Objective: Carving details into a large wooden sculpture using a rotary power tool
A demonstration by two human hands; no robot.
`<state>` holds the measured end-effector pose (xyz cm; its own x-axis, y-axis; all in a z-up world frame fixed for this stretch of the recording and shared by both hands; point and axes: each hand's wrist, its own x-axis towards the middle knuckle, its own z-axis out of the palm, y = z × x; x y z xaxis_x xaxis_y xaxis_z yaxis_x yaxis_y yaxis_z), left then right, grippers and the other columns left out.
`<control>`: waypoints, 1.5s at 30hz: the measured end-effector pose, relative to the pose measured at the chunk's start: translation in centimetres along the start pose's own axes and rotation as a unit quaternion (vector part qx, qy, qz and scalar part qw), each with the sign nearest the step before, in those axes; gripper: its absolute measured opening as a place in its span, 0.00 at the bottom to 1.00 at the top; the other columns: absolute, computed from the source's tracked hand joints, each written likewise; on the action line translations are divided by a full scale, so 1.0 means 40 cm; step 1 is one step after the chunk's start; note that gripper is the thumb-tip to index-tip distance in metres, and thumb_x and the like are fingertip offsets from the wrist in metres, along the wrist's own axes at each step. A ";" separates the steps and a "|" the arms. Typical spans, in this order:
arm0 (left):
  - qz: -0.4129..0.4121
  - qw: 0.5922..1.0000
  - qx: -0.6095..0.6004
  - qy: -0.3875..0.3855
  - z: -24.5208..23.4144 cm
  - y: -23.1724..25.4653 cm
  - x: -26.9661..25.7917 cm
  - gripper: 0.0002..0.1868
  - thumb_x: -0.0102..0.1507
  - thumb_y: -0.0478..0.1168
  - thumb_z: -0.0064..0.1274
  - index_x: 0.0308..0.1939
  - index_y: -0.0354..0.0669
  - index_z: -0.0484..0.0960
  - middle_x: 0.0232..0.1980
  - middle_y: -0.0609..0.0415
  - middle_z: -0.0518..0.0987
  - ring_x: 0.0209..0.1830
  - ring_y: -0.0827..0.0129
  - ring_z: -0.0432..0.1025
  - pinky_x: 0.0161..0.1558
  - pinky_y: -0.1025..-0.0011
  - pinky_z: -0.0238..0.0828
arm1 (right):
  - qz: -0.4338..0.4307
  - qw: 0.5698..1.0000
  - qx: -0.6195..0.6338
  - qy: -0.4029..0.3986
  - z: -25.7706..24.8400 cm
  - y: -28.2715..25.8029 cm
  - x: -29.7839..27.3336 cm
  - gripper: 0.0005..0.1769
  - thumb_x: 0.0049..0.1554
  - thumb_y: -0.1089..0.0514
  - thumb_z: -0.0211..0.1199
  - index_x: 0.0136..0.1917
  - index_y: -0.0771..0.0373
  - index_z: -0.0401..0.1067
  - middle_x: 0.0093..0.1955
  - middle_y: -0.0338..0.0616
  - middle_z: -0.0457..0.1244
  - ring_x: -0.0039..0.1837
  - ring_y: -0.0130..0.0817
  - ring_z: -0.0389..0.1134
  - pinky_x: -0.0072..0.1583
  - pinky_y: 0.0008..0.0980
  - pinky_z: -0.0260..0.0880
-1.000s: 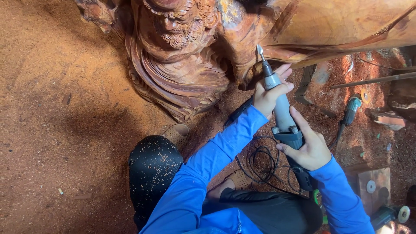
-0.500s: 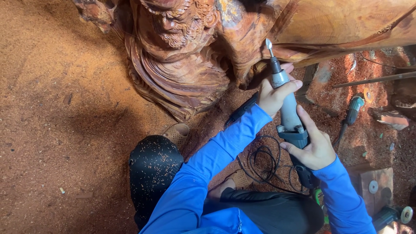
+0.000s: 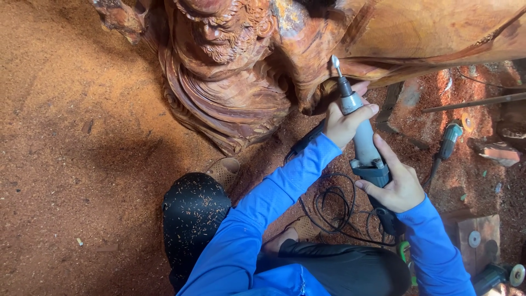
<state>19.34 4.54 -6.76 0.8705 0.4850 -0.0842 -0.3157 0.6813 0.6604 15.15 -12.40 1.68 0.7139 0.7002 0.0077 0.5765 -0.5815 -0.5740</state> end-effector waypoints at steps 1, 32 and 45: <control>0.000 1.000 0.000 0.000 0.005 0.004 0.003 0.33 0.55 0.43 0.69 0.63 0.40 0.80 0.51 0.41 0.79 0.58 0.57 0.73 0.65 0.51 0.65 | 0.000 1.000 0.000 0.000 -0.006 -0.006 0.005 0.64 0.39 0.58 0.80 0.85 0.57 0.54 0.58 0.66 0.69 0.59 0.66 0.70 0.60 0.64 0.69; -0.080 0.995 -0.021 -0.063 0.042 0.111 -0.050 0.30 0.56 0.41 0.58 0.63 0.37 0.79 0.65 0.37 0.78 0.68 0.52 0.72 0.66 0.61 0.72 | 0.018 0.997 -0.069 -0.040 -0.046 -0.002 -0.028 0.60 0.44 0.53 0.76 0.84 0.56 0.50 0.76 0.50 0.61 0.51 0.33 0.70 0.66 0.34 0.67; -0.023 0.932 -0.311 -0.186 0.164 0.208 -0.146 0.05 0.65 0.29 0.56 0.45 0.33 0.81 0.52 0.31 0.82 0.53 0.49 0.80 0.59 0.62 0.80 | 0.205 0.939 -0.271 -0.060 -0.199 -0.146 -0.054 0.85 0.37 0.48 0.77 0.87 0.46 0.15 0.67 0.67 0.64 0.61 0.71 0.69 0.58 0.56 0.73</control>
<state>14.11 3.78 4.14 0.9227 0.3031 0.2382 -0.3324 0.9385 0.0931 13.40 -13.81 11.51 0.8888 0.3936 -0.2347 0.4031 -0.9151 -0.0079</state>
